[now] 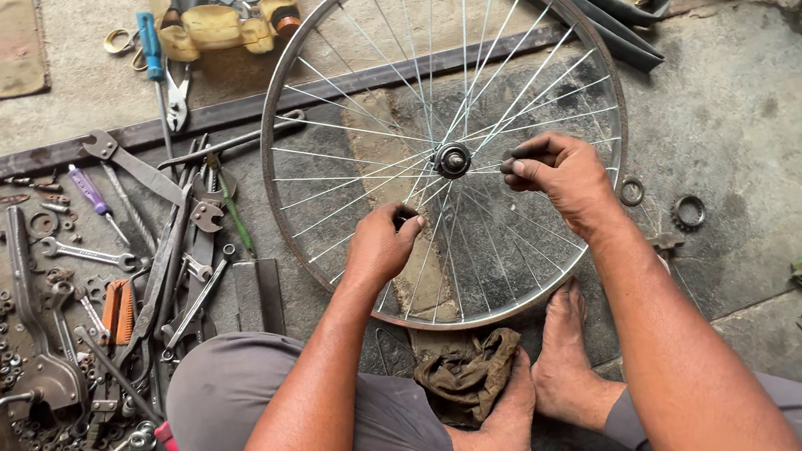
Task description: The person sits on the floor and works on a bicycle wheel hub. They wipe the hub with a cloth, insert ball bearings, and apply grease to a freewheel cog before placing it on the hub.
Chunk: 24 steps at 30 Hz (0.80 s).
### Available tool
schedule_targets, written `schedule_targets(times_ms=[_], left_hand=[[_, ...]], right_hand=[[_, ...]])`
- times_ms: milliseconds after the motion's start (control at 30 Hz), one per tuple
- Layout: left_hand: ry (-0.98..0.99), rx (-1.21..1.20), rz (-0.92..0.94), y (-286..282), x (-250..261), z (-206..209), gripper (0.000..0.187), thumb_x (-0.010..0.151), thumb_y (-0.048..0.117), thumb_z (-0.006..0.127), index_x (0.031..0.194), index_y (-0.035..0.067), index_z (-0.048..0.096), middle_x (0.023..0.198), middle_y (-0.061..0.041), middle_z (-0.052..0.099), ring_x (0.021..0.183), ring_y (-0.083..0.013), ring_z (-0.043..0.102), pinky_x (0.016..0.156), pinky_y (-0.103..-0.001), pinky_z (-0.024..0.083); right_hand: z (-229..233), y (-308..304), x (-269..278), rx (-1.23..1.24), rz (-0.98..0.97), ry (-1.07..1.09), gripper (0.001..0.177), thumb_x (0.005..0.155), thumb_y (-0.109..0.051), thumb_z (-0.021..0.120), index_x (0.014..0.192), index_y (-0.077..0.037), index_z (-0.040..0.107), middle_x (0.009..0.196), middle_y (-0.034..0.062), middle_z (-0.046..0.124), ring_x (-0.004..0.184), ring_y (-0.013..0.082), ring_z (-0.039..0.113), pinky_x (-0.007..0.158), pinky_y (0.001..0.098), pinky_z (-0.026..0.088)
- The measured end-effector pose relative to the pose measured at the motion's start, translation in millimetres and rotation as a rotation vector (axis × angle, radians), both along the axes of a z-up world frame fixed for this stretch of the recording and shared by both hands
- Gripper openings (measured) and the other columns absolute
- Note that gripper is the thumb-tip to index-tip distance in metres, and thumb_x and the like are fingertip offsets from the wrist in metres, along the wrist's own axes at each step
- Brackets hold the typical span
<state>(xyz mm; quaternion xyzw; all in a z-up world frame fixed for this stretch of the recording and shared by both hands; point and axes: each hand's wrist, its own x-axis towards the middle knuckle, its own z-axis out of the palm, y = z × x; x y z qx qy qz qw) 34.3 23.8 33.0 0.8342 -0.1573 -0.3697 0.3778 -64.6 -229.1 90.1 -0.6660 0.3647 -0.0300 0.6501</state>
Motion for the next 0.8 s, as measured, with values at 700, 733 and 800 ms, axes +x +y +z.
schedule_targets(times_ms=[700, 733, 800], left_hand=[[0.037, 0.005, 0.002, -2.9, 0.6, -3.9, 0.032, 0.093, 0.035, 0.067, 0.108, 0.009, 0.076, 0.101, -0.011, 0.078, 0.091, -0.0243, 0.075, 0.084, -0.042, 0.057], [0.038, 0.008, 0.002, -3.1, 0.9, -4.4, 0.032, 0.093, 0.035, 0.067, 0.108, 0.009, 0.076, 0.101, -0.011, 0.078, 0.091, -0.0244, 0.075, 0.084, -0.042, 0.057], [0.043, 0.015, 0.004, -3.3, 1.2, -4.5, 0.032, 0.093, 0.036, 0.067, 0.108, 0.009, 0.076, 0.101, -0.011, 0.078, 0.092, -0.0245, 0.075, 0.084, -0.042, 0.057]], right_hand=[[-17.1, 4.3, 73.0, -0.583, 0.359, 0.510, 0.019, 0.083, -0.013, 0.079, 0.102, -0.012, 0.080, 0.098, 0.0065, 0.078, 0.087, 0.0159, 0.073, 0.083, 0.0357, 0.057], [-19.4, 3.9, 76.5, -0.570, 0.366, 0.536, 0.019, 0.082, -0.014, 0.079, 0.101, -0.012, 0.080, 0.098, 0.0061, 0.078, 0.088, 0.0159, 0.073, 0.083, 0.0362, 0.058], [-22.8, 2.7, 80.9, -0.572, 0.388, 0.564, 0.019, 0.081, -0.014, 0.079, 0.100, -0.011, 0.080, 0.098, 0.0064, 0.078, 0.088, 0.0165, 0.073, 0.083, 0.0369, 0.058]])
